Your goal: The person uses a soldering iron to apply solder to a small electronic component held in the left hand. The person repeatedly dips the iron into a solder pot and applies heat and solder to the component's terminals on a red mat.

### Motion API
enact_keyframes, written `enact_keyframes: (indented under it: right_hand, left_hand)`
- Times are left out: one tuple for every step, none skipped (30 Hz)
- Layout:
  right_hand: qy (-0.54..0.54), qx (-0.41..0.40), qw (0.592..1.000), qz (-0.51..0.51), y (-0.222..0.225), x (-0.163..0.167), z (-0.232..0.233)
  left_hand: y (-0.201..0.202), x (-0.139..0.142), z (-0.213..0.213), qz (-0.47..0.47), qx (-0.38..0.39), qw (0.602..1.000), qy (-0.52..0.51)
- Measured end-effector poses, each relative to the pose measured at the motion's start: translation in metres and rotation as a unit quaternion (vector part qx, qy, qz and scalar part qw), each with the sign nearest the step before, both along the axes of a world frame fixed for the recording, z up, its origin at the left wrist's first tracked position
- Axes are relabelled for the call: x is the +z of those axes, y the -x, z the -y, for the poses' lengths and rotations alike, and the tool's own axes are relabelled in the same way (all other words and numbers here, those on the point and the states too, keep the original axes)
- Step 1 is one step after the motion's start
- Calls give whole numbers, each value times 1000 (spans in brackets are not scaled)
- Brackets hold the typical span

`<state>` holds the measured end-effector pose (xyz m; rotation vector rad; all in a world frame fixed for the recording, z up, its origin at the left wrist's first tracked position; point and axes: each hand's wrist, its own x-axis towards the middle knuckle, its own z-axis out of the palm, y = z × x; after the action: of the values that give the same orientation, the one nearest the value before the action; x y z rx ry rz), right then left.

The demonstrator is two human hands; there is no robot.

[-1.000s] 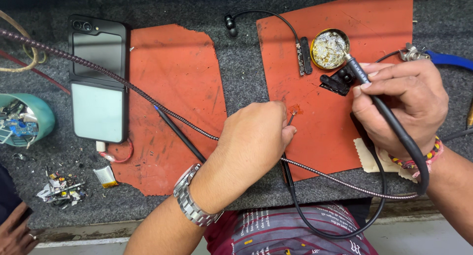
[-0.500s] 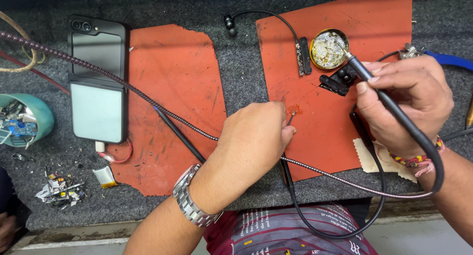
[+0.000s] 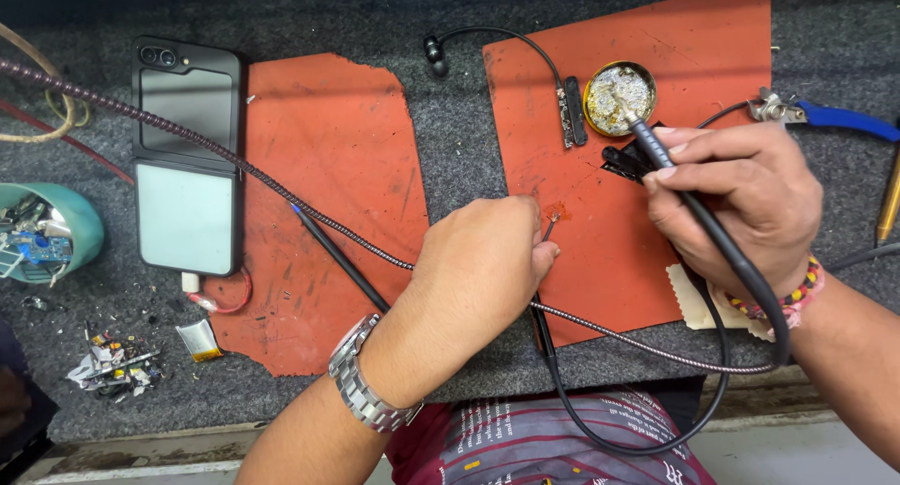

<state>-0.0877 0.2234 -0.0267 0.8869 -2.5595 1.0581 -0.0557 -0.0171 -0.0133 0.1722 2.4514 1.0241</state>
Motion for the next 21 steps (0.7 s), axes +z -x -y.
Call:
enact_keyframes:
  right_hand:
    - [4,6,1000,2,1,0,2]
    - [9,12,1000,5,1,0,4]
    - [5,13,1000,7,2,1,5]
    - [2,14,1000,9,2,2,6]
    - [-2,15,1000,12,2,3,7]
    - [-4,16,1000,10,3,3,7]
    - [-7,17,1000,9,3,3,7]
    - [-10,18,1000,7,3,3,7]
    - [-9,22,1000,8,3,3,6]
    - [-7,28,1000,8,3,2,6]
    - [-5,33,999,8,3,1,6]
    - [-8,32,999,7,4,1,5]
    - [-11,30,999,6,4,0,5]
    - [-13,28,1000,5,3,0,5]
    - [-14,29,999,5,3,0,5]
    - [-14,29,999,5,3,1,5]
    - [-14,30,999,4,3,1,5]
    - [-12,32,999,6,3,1,5]
    - [-10,34,999,8,3,2,6]
    - [-8,36,999,10,3,2,6]
    - [-10,33,999,8,3,2,7]
  left_hand:
    - [0,0,0,-1,0,1000,-1]
    - [0,0,0,-2,-2,1000,1]
    - [0,0,0,-3,-3,1000,2]
    - [-1,1,0,-5,-4,1000,4]
    - [-1,1,1,-6,-4,1000,4]
    - [0,0,1,-8,-5,1000,4]
    - [0,0,0,-9,-6,1000,4]
    - [0,0,0,-8,-3,1000,1]
    - [-1,0,0,-6,-1,1000,-1]
    - [0,0,0,-5,3,1000,-4]
    - [0,0,0,-6,0,1000,-2]
    - [-1,-1,0,-7,-2,1000,0]
    - [-1,-1,0,-7,-4,1000,1]
    - [0,-1,0,-9,-5,1000,2]
    - [-1,-1,0,-10,-5,1000,2]
    - [-1,-1,0,-11,-6,1000,3]
    - [-1,-1,0,-8,-6,1000,3]
    - [-1,-1,0,-5,-6,1000,3]
    - [-1,-1,0,-2,-7,1000,3]
    - [-1,-1,0,-2,-7,1000,4]
    - [0,-1,0,-3,-7,1000,5]
